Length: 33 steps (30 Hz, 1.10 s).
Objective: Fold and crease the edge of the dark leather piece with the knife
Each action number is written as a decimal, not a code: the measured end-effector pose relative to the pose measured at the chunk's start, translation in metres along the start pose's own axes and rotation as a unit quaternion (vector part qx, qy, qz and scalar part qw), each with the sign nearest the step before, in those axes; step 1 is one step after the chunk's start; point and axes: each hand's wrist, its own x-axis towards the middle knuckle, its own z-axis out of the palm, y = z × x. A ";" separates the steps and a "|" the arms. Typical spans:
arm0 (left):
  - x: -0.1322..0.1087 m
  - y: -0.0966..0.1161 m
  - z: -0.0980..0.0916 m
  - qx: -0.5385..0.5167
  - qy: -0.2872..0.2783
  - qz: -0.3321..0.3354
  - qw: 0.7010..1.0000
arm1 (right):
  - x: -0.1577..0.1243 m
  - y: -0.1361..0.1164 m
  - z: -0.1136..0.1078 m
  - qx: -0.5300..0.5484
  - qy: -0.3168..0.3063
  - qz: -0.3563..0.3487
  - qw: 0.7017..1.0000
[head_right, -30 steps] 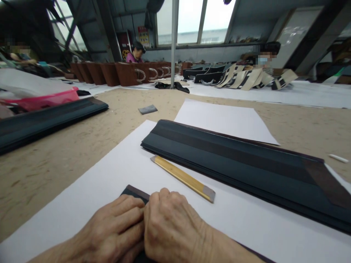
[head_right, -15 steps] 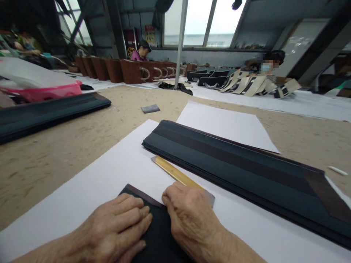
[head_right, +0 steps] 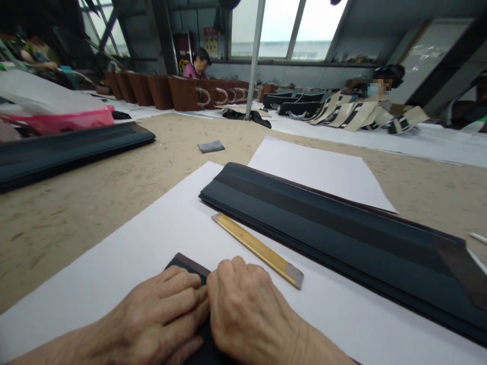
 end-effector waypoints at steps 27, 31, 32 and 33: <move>-0.001 -0.005 -0.002 0.033 0.017 -0.032 0.999 | -0.048 -0.012 0.010 0.131 0.135 0.115 0.975; -0.001 0.003 -0.010 0.052 -0.024 -0.052 0.997 | -0.043 -0.010 0.006 0.075 0.120 0.085 0.986; -0.001 0.005 -0.012 0.057 -0.024 -0.052 0.997 | -0.042 -0.010 0.006 0.069 0.114 0.081 0.988; -0.001 0.006 -0.013 0.060 -0.028 -0.055 0.996 | -0.041 -0.010 0.006 0.061 0.119 0.081 0.988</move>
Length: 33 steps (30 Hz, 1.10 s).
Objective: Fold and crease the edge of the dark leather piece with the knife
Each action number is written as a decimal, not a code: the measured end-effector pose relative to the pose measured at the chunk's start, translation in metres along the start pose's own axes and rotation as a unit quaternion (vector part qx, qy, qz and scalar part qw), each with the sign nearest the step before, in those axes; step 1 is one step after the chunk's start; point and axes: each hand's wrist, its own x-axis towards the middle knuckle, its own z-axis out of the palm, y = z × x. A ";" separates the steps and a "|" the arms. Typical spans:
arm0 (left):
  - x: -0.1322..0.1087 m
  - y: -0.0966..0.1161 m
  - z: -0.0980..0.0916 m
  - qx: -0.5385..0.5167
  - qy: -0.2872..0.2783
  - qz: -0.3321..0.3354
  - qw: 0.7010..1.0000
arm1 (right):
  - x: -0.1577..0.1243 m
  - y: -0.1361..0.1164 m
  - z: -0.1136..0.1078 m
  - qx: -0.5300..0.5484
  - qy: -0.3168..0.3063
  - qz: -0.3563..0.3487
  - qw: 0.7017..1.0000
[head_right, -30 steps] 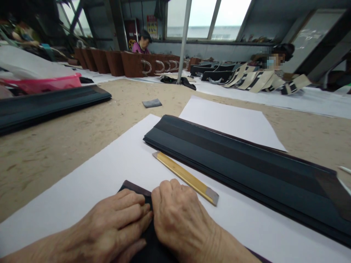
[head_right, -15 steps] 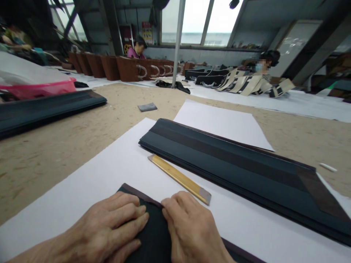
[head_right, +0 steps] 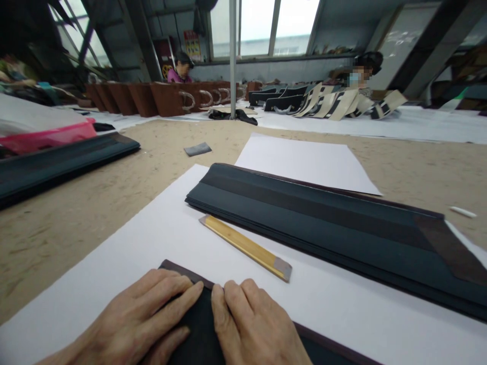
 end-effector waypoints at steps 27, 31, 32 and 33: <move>0.003 -0.010 0.005 0.046 -0.025 0.029 0.998 | -0.003 0.000 0.009 -0.005 -0.043 -0.003 0.999; -0.006 -0.014 0.013 0.080 -0.006 0.046 0.996 | -0.004 -0.006 0.008 -0.048 -0.033 0.001 0.998; -0.010 -0.016 0.016 0.086 0.016 0.053 0.995 | -0.005 -0.010 0.005 -0.069 -0.052 -0.006 0.996; -0.013 -0.019 0.021 0.089 0.053 0.067 0.992 | -0.006 -0.014 0.001 -0.090 -0.078 -0.016 0.993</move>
